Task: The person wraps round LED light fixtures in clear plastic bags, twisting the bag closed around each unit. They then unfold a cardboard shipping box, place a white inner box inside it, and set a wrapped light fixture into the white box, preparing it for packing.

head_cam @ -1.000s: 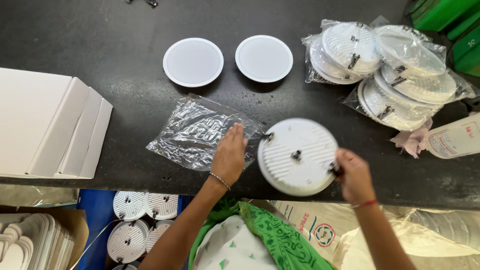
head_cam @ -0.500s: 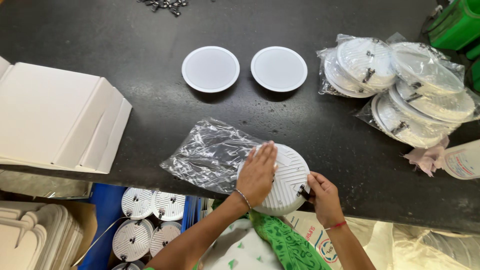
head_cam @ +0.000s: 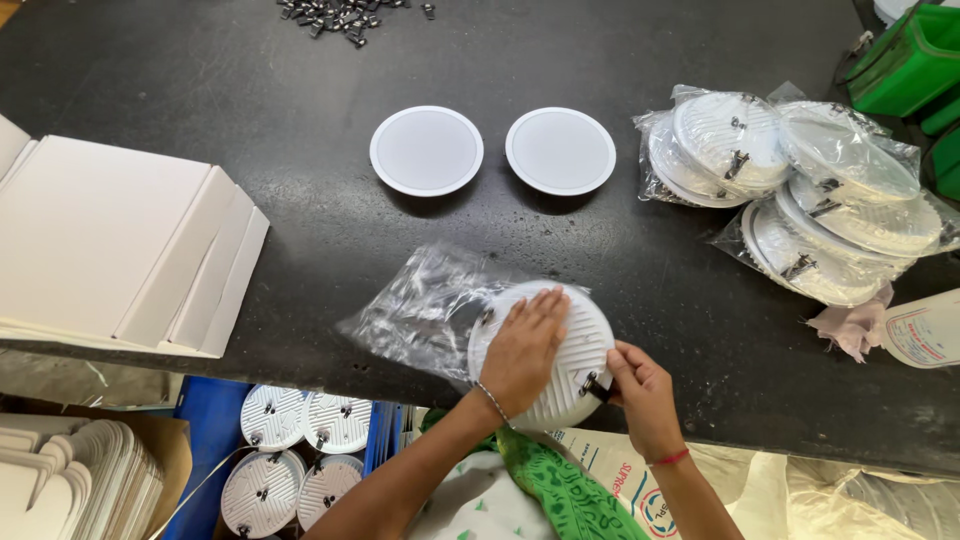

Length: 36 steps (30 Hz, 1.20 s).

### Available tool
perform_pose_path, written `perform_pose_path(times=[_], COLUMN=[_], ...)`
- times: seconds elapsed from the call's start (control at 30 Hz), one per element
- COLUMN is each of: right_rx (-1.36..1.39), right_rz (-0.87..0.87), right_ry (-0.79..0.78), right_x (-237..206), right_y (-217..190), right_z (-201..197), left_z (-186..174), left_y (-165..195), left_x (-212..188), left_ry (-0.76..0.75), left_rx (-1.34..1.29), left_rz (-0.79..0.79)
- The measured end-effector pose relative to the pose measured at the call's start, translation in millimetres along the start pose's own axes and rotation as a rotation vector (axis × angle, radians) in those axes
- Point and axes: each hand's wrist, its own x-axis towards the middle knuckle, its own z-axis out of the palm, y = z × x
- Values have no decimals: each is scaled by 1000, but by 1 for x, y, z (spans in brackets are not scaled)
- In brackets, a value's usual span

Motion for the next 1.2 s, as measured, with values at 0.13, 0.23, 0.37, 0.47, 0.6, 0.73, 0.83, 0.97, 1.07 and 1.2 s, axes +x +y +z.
perform_pose_path(times=[0.13, 0.23, 0.37, 0.47, 0.6, 0.73, 0.83, 0.97, 1.07, 1.2], right_rx=[39, 138, 89, 306, 373, 348, 317, 284, -278, -32], right_rz=[2, -25, -1, -13, -105, 26, 79, 177, 72, -264], right_ry=[11, 44, 125, 123, -22, 104, 71, -172, -349, -199], right_x=[7, 14, 22, 41, 75, 98, 96, 61, 26, 8], right_y=[7, 11, 20, 36, 66, 80, 72, 9, -69, -140], right_z=[6, 12, 15, 16, 11, 9, 18, 11, -32, -64], left_z=[-2, -5, -20, -33, -58, -58, -38, -33, -53, -86], left_y=[15, 27, 25, 24, -7, -56, -68, -56, -43, -31], left_x=[-4, -16, -25, -37, -48, -43, -29, -6, 14, 34], left_ry=[-55, -67, -180, -278, -240, -238, -3, 21, 151, 200], left_rx=[-86, -221, -317, -373, -135, 394, 375, -67, -356, -586], left_rz=[112, 97, 90, 190, 314, 385, 584, 544, 317, -179])
